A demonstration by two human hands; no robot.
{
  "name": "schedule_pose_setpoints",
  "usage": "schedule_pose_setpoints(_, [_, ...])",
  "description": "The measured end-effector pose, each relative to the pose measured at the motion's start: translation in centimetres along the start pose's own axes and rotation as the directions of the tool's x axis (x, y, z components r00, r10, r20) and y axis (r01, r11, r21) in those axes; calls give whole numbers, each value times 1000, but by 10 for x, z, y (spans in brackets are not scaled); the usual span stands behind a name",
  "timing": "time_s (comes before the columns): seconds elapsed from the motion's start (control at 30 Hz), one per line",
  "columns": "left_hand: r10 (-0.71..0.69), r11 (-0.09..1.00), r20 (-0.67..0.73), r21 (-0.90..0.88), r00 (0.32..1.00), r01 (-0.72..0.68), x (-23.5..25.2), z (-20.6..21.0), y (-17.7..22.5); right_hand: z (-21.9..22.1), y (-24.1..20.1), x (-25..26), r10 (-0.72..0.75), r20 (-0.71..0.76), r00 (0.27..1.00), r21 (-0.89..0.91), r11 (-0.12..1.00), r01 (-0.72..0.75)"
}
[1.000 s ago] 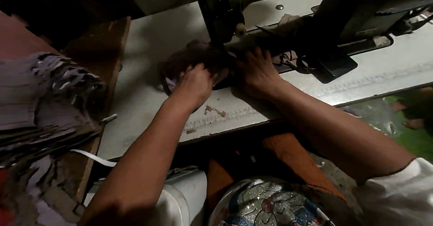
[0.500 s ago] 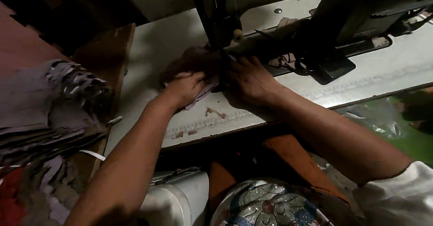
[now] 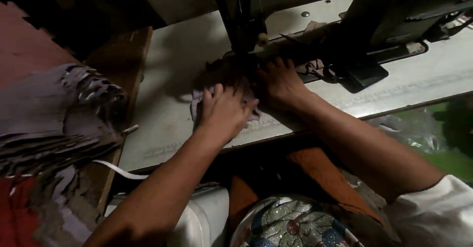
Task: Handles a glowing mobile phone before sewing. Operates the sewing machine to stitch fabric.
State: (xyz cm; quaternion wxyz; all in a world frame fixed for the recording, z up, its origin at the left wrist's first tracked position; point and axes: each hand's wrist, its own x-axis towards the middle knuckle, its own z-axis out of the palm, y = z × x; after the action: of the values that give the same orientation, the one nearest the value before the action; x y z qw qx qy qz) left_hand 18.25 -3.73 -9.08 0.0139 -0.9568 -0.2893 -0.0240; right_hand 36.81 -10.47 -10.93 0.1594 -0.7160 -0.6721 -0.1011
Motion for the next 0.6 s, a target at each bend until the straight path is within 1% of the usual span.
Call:
schedule_pose_setpoints(0.07, [8,998,32,-55,999,-6,3,-8,-5,-6,-9,-5,-3,-54,999,49,999,5])
schedule_pose_setpoints(0.13, [55,979,39,-200,998,-46,14,-26,-24,-9,-24,-13,-72,-97,993,116,990,83])
schedule_pose_setpoints(0.17, [98,958,-8,-271,995,-96,19,-32,-37,-10,-34,-18,-109,-88,990,151,981,121])
schedule_pose_setpoints(0.2, [167,935,-90,-303,982,-187,25,-31,-52,-8,-44,-23,-143,-72,987,175,972,154])
schedule_pose_setpoints(0.23, [246,909,-163,-303,955,-286,31,-26,-65,-6,-52,-27,-166,-44,985,184,968,171])
schedule_pose_setpoints(0.27, [311,881,-207,-302,928,-363,33,-19,-74,-4,-58,-31,-181,-13,983,173,968,180])
schedule_pose_setpoints(0.33, [369,846,-214,-326,904,-422,30,-5,-79,-3,-62,-35,-196,3,981,126,973,194])
schedule_pose_setpoints(0.47, [352,853,-199,-335,915,-401,22,13,-76,-7,-59,-37,-180,7,984,92,980,179])
schedule_pose_setpoints(0.53, [311,879,-190,-315,931,-358,19,16,-72,-7,-50,-35,-163,-7,987,94,982,163])
schedule_pose_setpoints(0.6, [258,916,-145,-279,955,-290,15,12,-62,-6,-40,-32,-141,-28,990,72,987,143])
